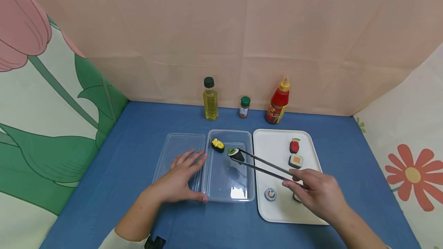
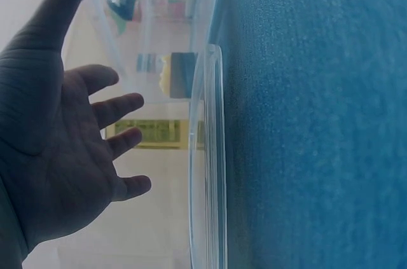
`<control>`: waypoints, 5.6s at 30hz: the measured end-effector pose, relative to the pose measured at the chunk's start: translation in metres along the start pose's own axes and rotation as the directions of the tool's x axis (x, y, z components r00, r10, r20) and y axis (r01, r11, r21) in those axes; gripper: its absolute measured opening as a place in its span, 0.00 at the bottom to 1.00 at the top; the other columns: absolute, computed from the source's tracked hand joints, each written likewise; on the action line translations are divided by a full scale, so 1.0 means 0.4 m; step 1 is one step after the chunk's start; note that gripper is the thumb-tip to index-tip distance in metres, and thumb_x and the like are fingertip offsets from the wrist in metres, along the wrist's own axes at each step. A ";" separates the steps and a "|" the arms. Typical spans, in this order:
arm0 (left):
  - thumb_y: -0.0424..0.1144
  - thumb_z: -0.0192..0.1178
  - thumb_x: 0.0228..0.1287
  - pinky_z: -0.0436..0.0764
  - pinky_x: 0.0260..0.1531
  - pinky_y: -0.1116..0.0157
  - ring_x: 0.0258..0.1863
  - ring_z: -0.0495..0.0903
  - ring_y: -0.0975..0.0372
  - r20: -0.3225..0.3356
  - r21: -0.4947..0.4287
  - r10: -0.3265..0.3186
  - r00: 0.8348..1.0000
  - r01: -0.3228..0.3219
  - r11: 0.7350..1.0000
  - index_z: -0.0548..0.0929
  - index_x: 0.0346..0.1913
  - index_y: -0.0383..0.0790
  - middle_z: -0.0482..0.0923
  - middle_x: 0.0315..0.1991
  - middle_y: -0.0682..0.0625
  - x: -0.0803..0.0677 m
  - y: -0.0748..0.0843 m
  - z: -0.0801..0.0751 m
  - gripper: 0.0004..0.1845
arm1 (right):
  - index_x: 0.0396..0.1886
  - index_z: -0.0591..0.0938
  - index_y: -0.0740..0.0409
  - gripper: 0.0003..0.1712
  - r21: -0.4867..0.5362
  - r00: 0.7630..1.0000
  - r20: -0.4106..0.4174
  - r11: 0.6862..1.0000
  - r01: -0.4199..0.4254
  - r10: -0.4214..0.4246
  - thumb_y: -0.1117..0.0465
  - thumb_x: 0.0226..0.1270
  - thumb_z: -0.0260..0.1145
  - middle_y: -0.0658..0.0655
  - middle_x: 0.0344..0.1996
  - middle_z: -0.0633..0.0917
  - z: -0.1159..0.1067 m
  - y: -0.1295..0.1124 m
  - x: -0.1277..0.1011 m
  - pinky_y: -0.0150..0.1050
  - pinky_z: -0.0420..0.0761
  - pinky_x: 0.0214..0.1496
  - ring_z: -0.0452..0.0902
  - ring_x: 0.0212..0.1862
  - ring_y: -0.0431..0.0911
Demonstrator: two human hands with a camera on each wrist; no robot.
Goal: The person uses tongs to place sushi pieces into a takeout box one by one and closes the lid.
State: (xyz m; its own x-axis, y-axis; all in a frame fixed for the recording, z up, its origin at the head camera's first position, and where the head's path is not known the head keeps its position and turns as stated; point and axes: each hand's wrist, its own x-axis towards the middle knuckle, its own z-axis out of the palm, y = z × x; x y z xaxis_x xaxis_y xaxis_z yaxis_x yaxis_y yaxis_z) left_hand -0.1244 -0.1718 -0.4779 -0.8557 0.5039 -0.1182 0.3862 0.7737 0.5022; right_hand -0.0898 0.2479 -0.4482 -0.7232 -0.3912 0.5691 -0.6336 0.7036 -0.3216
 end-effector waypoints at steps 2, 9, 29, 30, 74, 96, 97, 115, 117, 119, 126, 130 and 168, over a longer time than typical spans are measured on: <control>0.71 0.77 0.45 0.42 0.71 0.28 0.83 0.41 0.44 -0.003 0.001 0.004 1.000 -0.004 1.000 0.55 0.84 0.47 0.49 0.84 0.48 0.000 -0.001 0.001 0.67 | 0.42 0.92 0.57 0.27 0.004 1.000 0.011 1.000 0.010 -0.010 0.38 0.66 0.72 0.49 0.30 0.90 0.006 -0.002 0.004 0.23 0.78 0.26 0.77 0.24 0.31; 0.71 0.77 0.45 0.43 0.71 0.28 0.82 0.41 0.43 -0.005 0.009 0.008 1.000 -0.008 1.000 0.56 0.84 0.46 0.50 0.84 0.47 0.000 -0.002 0.000 0.67 | 0.43 0.92 0.57 0.27 0.008 0.998 0.048 0.999 0.032 -0.032 0.37 0.67 0.71 0.47 0.30 0.90 0.018 -0.010 0.022 0.22 0.76 0.25 0.74 0.23 0.29; 0.71 0.77 0.46 0.43 0.71 0.28 0.82 0.41 0.43 0.004 0.004 0.011 1.000 -0.011 1.000 0.56 0.84 0.45 0.50 0.84 0.48 0.002 -0.004 -0.001 0.67 | 0.41 0.92 0.58 0.28 -0.005 0.989 0.101 0.994 0.105 -0.104 0.37 0.72 0.66 0.46 0.30 0.89 0.069 -0.026 0.070 0.30 0.82 0.29 0.83 0.27 0.35; 0.70 0.77 0.46 0.43 0.71 0.28 0.82 0.41 0.43 0.003 0.004 0.012 1.000 -0.012 1.000 0.56 0.84 0.45 0.49 0.84 0.48 0.003 -0.004 -0.002 0.67 | 0.41 0.92 0.58 0.29 -0.017 0.989 0.121 0.996 0.091 -0.088 0.36 0.72 0.65 0.46 0.29 0.89 0.070 -0.029 0.072 0.30 0.82 0.29 0.83 0.27 0.35; 0.73 0.74 0.46 0.43 0.72 0.29 0.83 0.40 0.44 0.023 -0.003 0.014 1.000 -0.014 1.000 0.54 0.84 0.48 0.47 0.85 0.49 0.009 -0.007 -0.009 0.67 | 0.42 0.92 0.57 0.21 -0.153 0.954 0.292 0.988 -0.018 0.062 0.47 0.56 0.82 0.50 0.31 0.90 0.090 -0.077 0.115 0.34 0.83 0.31 0.86 0.30 0.40; 0.69 0.77 0.47 0.44 0.72 0.29 0.83 0.40 0.44 0.039 -0.017 -0.007 0.999 0.008 1.000 0.54 0.84 0.47 0.47 0.85 0.50 0.007 0.004 -0.010 0.66 | 0.42 0.92 0.58 0.22 -0.051 0.993 0.105 0.997 -0.050 0.055 0.54 0.48 0.86 0.48 0.32 0.90 0.040 -0.052 0.028 0.26 0.75 0.25 0.70 0.25 0.30; 0.69 0.77 0.47 0.44 0.72 0.29 0.83 0.40 0.44 0.041 -0.019 -0.008 0.999 0.009 1.000 0.54 0.84 0.47 0.47 0.85 0.49 0.007 0.004 -0.010 0.66 | 0.42 0.92 0.58 0.23 -0.054 0.993 0.105 0.997 -0.052 0.057 0.54 0.47 0.87 0.48 0.31 0.90 0.038 -0.051 0.025 0.25 0.75 0.25 0.70 0.25 0.30; 0.70 0.77 0.47 0.44 0.72 0.29 0.83 0.40 0.44 0.044 -0.015 -0.015 0.999 0.015 1.000 0.55 0.84 0.47 0.47 0.84 0.50 0.006 0.005 -0.013 0.66 | 0.43 0.92 0.58 0.24 -0.052 0.997 0.021 0.996 -0.069 0.070 0.53 0.47 0.87 0.48 0.31 0.89 0.001 -0.027 -0.011 0.23 0.72 0.24 0.69 0.25 0.31; 0.70 0.77 0.47 0.44 0.72 0.29 0.83 0.40 0.44 0.042 -0.018 -0.012 0.999 0.012 1.000 0.55 0.84 0.47 0.47 0.85 0.50 0.005 0.004 -0.013 0.66 | 0.43 0.92 0.59 0.24 -0.051 0.997 0.016 0.996 -0.073 0.074 0.53 0.47 0.87 0.48 0.31 0.89 -0.003 -0.023 -0.014 0.23 0.71 0.24 0.69 0.24 0.31; 0.70 0.77 0.47 0.45 0.72 0.29 0.83 0.40 0.45 0.040 -0.017 -0.008 0.999 0.009 1.000 0.55 0.84 0.47 0.47 0.85 0.50 0.005 0.003 -0.013 0.66 | 0.43 0.92 0.59 0.24 -0.052 0.997 0.003 0.996 -0.071 0.071 0.54 0.46 0.87 0.48 0.31 0.89 -0.007 -0.019 -0.018 0.23 0.71 0.24 0.70 0.24 0.31; 0.71 0.76 0.46 0.45 0.72 0.29 0.83 0.40 0.45 0.028 -0.014 0.000 1.000 0.000 1.000 0.55 0.84 0.47 0.48 0.84 0.50 0.006 0.002 -0.011 0.66 | 0.43 0.92 0.58 0.25 -0.066 0.996 -0.027 0.994 -0.084 0.083 0.53 0.45 0.88 0.48 0.29 0.88 -0.017 -0.013 -0.028 0.24 0.70 0.24 0.69 0.24 0.32; 0.70 0.77 0.46 0.45 0.72 0.29 0.83 0.40 0.44 0.032 -0.019 -0.006 0.999 0.007 1.000 0.55 0.84 0.46 0.48 0.84 0.50 0.006 0.002 -0.009 0.66 | 0.43 0.92 0.57 0.25 -0.075 0.993 -0.027 0.991 -0.114 0.112 0.43 0.56 0.82 0.44 0.26 0.85 -0.026 -0.008 -0.033 0.23 0.66 0.22 0.66 0.23 0.31; 0.70 0.76 0.47 0.44 0.71 0.29 0.83 0.40 0.45 0.039 -0.028 -0.004 0.999 0.005 1.000 0.55 0.84 0.46 0.47 0.85 0.51 0.007 -0.003 -0.006 0.66 | 0.45 0.91 0.61 0.27 -0.214 0.940 -0.056 0.916 -0.340 0.336 0.57 0.43 0.88 0.53 0.27 0.89 -0.089 0.057 -0.082 0.17 0.72 0.25 0.79 0.22 0.39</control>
State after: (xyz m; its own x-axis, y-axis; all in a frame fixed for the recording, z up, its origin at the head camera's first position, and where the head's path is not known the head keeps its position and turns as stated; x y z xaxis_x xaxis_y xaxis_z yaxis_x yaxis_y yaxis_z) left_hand -0.1282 -0.1721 -0.4766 -0.8429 0.5157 -0.1537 0.3723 0.7651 0.5254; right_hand -0.0707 0.2979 -0.4472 -0.8776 -0.0978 0.4694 -0.2752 0.9044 -0.3260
